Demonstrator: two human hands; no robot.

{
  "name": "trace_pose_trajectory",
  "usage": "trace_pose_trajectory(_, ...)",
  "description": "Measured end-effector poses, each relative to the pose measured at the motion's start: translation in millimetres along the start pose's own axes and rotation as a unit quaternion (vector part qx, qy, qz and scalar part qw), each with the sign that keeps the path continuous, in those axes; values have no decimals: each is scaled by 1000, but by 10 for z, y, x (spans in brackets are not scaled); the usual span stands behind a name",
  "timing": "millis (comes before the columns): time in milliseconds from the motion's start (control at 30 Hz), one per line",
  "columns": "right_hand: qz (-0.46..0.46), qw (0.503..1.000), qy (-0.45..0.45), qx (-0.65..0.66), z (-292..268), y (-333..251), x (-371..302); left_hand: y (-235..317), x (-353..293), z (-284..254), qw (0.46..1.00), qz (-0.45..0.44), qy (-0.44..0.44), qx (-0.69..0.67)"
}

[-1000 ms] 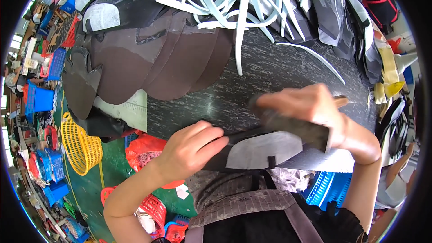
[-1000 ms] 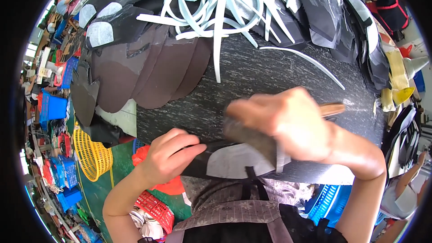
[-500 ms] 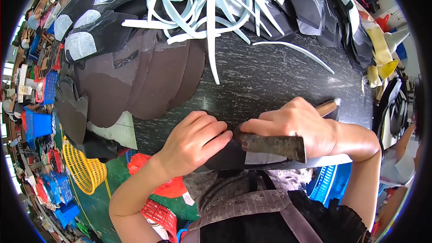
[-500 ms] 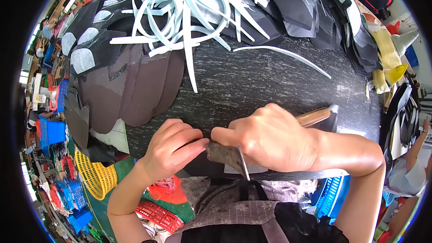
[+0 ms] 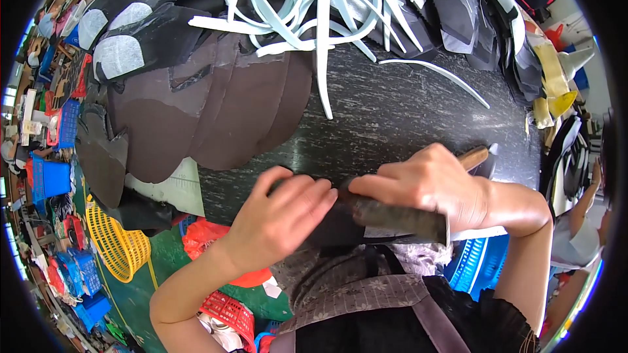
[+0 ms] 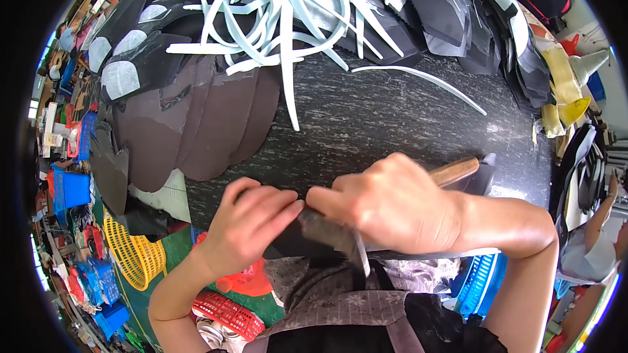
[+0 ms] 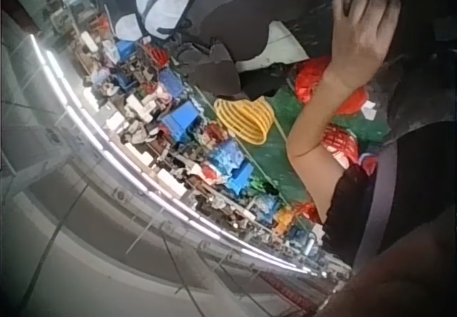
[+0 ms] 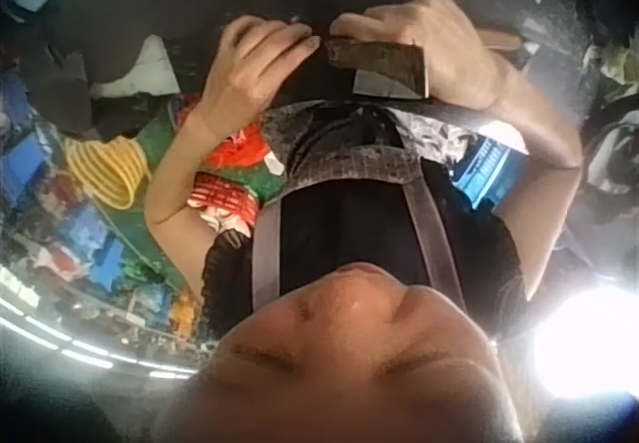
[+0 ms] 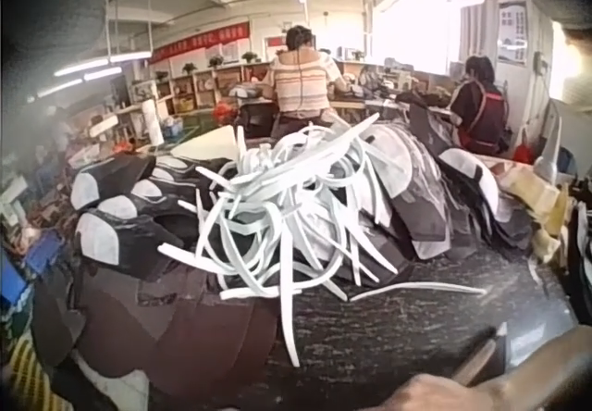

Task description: The person places reinforcement strips onto shoe pieces, folds the leather edges over the strips by hand, and hammers the folded seams flat with a hammer.

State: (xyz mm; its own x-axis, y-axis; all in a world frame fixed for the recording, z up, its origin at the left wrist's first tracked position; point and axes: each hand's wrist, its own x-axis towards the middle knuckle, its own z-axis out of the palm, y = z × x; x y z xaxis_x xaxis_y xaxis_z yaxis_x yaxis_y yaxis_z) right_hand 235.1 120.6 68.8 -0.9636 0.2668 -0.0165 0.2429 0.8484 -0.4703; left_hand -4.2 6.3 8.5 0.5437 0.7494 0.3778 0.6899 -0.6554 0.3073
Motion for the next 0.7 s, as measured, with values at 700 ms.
trace_pose_trajectory(700, -41, 997, 45, -39, 127, -50, 199, 151, -233, 18, 992, 6, 37, 122)
